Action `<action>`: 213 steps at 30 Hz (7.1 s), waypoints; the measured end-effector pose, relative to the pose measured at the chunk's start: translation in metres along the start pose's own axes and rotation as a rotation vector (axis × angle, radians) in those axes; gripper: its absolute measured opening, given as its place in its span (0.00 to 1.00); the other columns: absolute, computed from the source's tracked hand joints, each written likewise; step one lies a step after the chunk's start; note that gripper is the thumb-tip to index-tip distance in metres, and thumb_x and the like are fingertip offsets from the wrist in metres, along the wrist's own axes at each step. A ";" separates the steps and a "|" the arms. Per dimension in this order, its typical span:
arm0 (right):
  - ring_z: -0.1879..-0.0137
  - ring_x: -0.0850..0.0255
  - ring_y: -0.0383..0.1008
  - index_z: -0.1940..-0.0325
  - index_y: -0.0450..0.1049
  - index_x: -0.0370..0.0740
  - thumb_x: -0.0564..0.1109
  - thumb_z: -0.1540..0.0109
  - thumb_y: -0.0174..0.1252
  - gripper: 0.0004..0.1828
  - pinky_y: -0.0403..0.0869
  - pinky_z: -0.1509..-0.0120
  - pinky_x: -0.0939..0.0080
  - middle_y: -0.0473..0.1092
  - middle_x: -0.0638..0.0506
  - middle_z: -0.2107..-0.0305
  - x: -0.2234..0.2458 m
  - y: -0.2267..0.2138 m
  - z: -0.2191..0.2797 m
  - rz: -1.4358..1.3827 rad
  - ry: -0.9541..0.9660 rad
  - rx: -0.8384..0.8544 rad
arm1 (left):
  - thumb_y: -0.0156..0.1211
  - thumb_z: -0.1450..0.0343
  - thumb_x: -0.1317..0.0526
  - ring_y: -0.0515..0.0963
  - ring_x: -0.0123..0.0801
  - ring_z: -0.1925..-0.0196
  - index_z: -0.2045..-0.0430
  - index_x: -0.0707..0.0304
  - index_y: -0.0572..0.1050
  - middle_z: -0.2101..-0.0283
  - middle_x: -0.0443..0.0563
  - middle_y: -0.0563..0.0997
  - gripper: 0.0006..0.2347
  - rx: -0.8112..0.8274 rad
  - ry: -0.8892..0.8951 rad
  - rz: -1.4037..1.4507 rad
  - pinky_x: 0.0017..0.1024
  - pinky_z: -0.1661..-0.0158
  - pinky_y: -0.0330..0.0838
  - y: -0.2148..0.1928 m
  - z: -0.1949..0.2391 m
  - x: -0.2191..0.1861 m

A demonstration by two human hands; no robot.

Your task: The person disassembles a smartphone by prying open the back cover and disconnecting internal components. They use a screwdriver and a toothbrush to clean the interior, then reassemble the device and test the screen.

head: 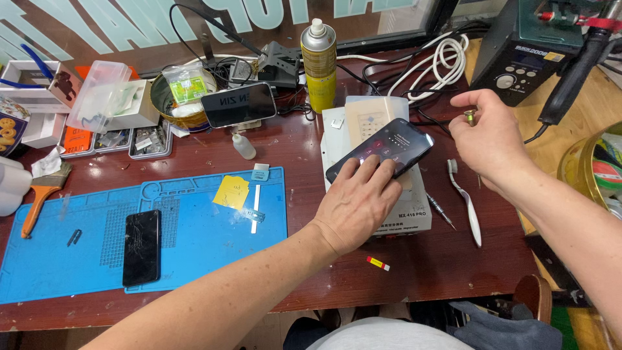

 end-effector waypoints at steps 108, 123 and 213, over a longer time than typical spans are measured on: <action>0.74 0.73 0.59 0.44 0.73 0.37 0.33 0.41 0.62 0.20 0.56 0.78 0.72 0.69 0.54 0.70 0.063 0.068 -0.017 -0.455 0.340 0.411 | 0.68 0.33 0.61 0.79 0.23 0.77 0.71 0.71 0.79 0.75 0.49 0.82 0.09 -0.116 -1.142 0.954 0.28 0.73 0.74 0.105 0.034 0.188; 0.74 0.72 0.57 0.47 0.71 0.31 0.41 0.32 0.54 0.12 0.57 0.75 0.71 0.74 0.45 0.62 0.013 0.026 -0.025 -0.546 0.434 0.256 | 0.60 0.31 0.63 0.84 0.41 0.59 0.58 0.67 0.79 0.60 0.59 0.84 0.10 -0.293 -0.982 0.655 0.37 0.54 0.76 0.044 0.052 0.146; 0.56 0.50 0.81 0.49 0.74 0.39 0.50 0.34 0.64 0.16 0.78 0.52 0.53 0.79 0.43 0.65 0.111 0.037 0.024 0.596 -0.551 0.258 | 0.47 0.29 0.36 0.76 0.28 0.59 0.54 0.68 0.83 0.60 0.50 0.83 0.31 -0.028 -0.963 1.428 0.27 0.57 0.69 0.046 0.004 0.138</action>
Point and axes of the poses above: each hand's wrist, its own z-axis away from the middle knuckle, its own y-axis out of the palm, x = y × z, the point moved 6 cm from there along -z, towards the middle knuckle
